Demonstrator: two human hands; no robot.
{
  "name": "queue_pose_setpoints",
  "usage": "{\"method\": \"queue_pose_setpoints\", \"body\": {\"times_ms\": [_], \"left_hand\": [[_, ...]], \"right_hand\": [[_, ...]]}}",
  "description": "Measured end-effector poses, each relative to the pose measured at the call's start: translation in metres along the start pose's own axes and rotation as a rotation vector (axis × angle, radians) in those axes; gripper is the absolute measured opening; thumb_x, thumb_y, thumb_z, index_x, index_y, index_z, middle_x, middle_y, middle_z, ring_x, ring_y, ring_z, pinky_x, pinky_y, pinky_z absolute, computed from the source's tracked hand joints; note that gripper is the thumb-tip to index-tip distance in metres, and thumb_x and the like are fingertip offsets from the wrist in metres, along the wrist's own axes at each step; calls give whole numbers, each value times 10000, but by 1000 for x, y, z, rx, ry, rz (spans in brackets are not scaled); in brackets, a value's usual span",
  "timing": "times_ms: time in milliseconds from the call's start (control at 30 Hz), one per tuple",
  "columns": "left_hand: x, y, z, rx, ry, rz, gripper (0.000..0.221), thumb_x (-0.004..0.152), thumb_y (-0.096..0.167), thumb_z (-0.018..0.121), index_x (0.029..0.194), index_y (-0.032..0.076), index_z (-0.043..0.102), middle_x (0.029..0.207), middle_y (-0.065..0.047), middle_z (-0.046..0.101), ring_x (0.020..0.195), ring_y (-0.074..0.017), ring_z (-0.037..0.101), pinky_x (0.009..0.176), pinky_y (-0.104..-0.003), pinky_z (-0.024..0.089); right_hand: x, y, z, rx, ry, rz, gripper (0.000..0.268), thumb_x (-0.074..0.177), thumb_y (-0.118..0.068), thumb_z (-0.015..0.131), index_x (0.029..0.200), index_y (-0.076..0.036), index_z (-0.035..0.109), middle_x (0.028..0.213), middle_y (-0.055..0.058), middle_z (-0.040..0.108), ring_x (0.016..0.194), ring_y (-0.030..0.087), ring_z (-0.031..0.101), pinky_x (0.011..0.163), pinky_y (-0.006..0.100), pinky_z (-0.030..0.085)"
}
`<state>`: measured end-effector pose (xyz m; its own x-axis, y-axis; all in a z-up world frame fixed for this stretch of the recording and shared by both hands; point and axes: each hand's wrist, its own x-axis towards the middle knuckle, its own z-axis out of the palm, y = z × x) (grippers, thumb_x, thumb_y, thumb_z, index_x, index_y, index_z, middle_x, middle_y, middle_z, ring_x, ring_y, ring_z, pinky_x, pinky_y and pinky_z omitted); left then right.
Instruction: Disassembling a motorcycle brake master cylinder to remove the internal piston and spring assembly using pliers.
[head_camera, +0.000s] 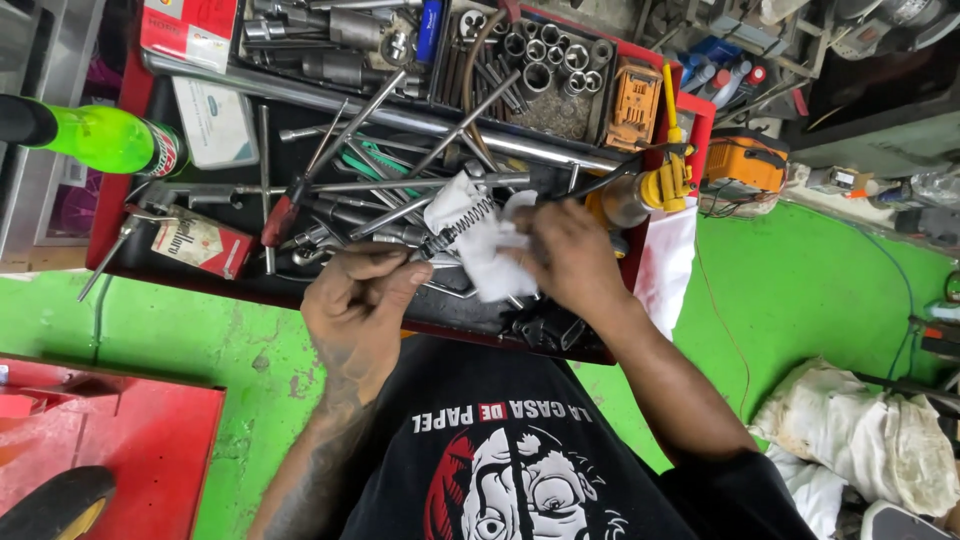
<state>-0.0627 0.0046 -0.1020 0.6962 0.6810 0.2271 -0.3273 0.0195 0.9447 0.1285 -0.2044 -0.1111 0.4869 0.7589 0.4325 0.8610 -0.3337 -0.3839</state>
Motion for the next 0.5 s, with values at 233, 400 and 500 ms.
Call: {"method": "queue_pose_setpoints", "body": {"times_ms": [233, 400, 500], "left_hand": [[19, 30, 27, 346, -58, 408, 217, 823, -67, 969, 880, -12, 767, 949, -173, 822, 846, -311, 840, 673, -371, 675], [14, 39, 34, 411, -97, 611, 168, 811, -147, 897, 856, -16, 801, 988, -189, 812, 884, -293, 832, 706, -371, 717], [23, 39, 46, 274, -138, 872, 67, 864, -139, 823, 886, -79, 800, 984, -262, 798, 936, -374, 838, 840, -449, 733]], "right_hand": [[-28, 26, 25, -179, -106, -161, 161, 978, -214, 800, 1131, -223, 849, 1029, 49, 673, 1016, 328, 694, 801, 430, 570], [-18, 27, 19, 70, -95, -125, 202, 1043, -224, 763, 859, -139, 771, 925, 30, 703, 889, 324, 720, 735, 380, 593], [-10, 18, 8, 137, -115, -74, 94, 996, -82, 714, 957, -85, 799, 960, 78, 760, 872, 363, 733, 726, 431, 612]]}}
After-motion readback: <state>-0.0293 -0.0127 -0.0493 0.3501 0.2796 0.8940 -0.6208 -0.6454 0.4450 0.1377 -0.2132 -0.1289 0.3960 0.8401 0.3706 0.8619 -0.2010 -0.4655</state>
